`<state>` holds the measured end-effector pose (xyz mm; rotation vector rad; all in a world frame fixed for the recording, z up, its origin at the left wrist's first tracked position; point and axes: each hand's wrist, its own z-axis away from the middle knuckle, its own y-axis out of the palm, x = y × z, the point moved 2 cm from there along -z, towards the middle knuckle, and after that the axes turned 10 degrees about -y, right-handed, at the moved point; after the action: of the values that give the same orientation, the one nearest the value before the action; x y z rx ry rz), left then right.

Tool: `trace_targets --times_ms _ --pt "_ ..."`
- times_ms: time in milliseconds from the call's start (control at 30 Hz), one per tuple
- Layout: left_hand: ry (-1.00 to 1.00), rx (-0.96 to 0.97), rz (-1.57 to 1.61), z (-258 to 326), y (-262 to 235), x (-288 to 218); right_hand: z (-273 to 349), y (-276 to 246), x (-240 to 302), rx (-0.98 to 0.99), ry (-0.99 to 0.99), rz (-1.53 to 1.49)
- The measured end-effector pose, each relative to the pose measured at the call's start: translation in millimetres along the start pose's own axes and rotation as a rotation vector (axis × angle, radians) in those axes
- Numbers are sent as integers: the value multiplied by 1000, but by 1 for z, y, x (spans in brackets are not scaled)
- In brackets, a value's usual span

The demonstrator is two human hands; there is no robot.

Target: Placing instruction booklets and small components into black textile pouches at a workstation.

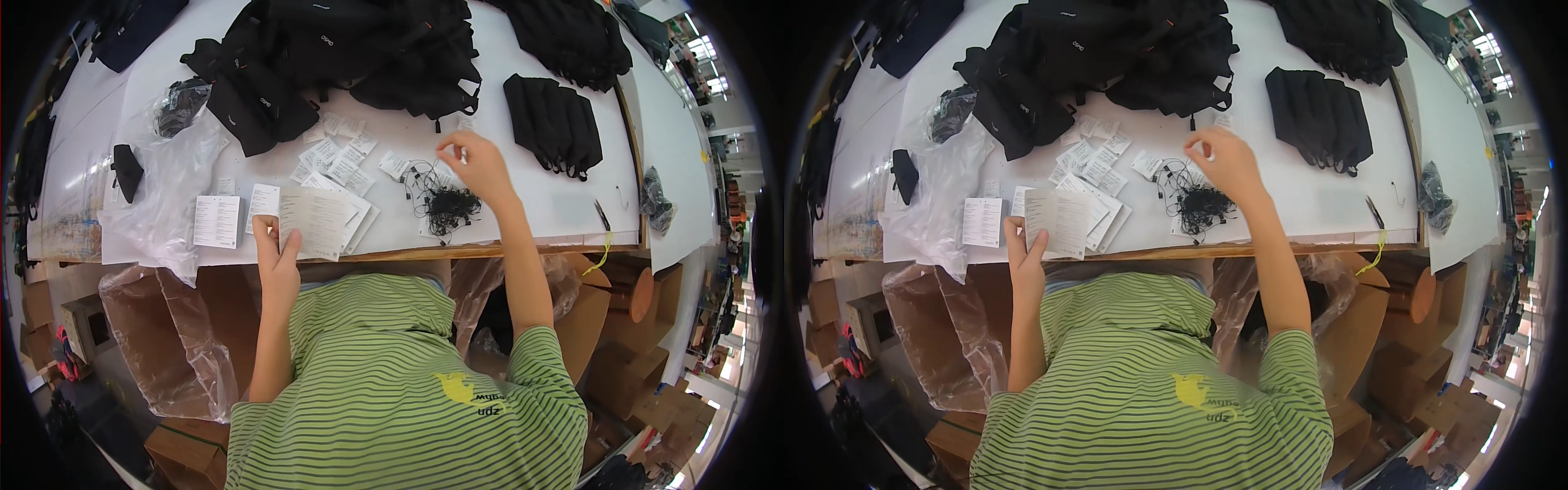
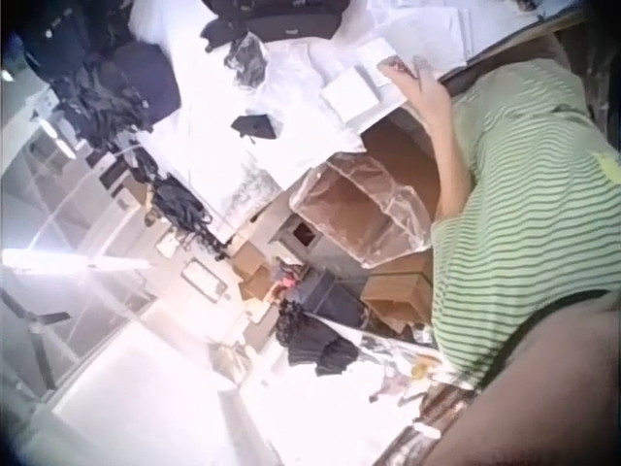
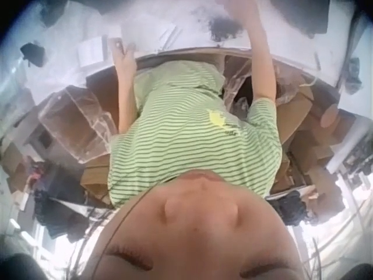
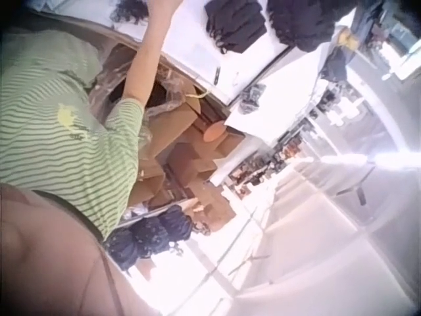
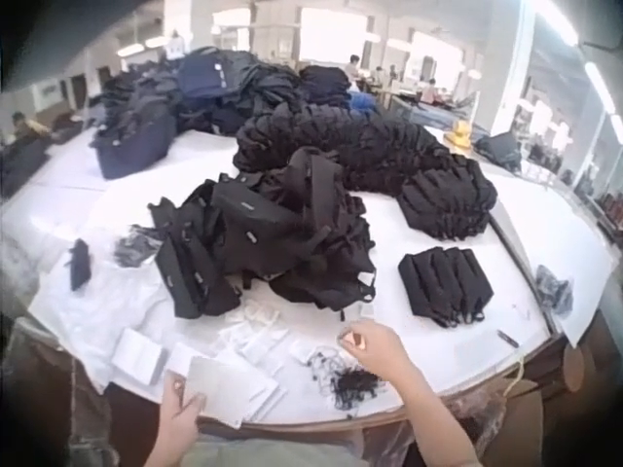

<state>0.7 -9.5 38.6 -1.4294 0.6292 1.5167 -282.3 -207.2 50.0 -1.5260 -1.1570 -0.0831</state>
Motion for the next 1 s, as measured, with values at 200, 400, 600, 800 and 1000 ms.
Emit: trace_targets --times_ms 200,400,600,800,1000 --pt "-395 191 588 28 0 -38 -8 40 -2 346 40 306" --pt "-490 289 586 35 -1 -36 0 20 9 324 210 161" --pt "-380 362 437 33 8 -57 5 5 31 148 223 -17" --pt "-360 412 374 37 4 -54 -2 -12 56 -74 154 -160" --pt "-234 422 339 43 4 -49 1 -9 63 -176 118 -437"
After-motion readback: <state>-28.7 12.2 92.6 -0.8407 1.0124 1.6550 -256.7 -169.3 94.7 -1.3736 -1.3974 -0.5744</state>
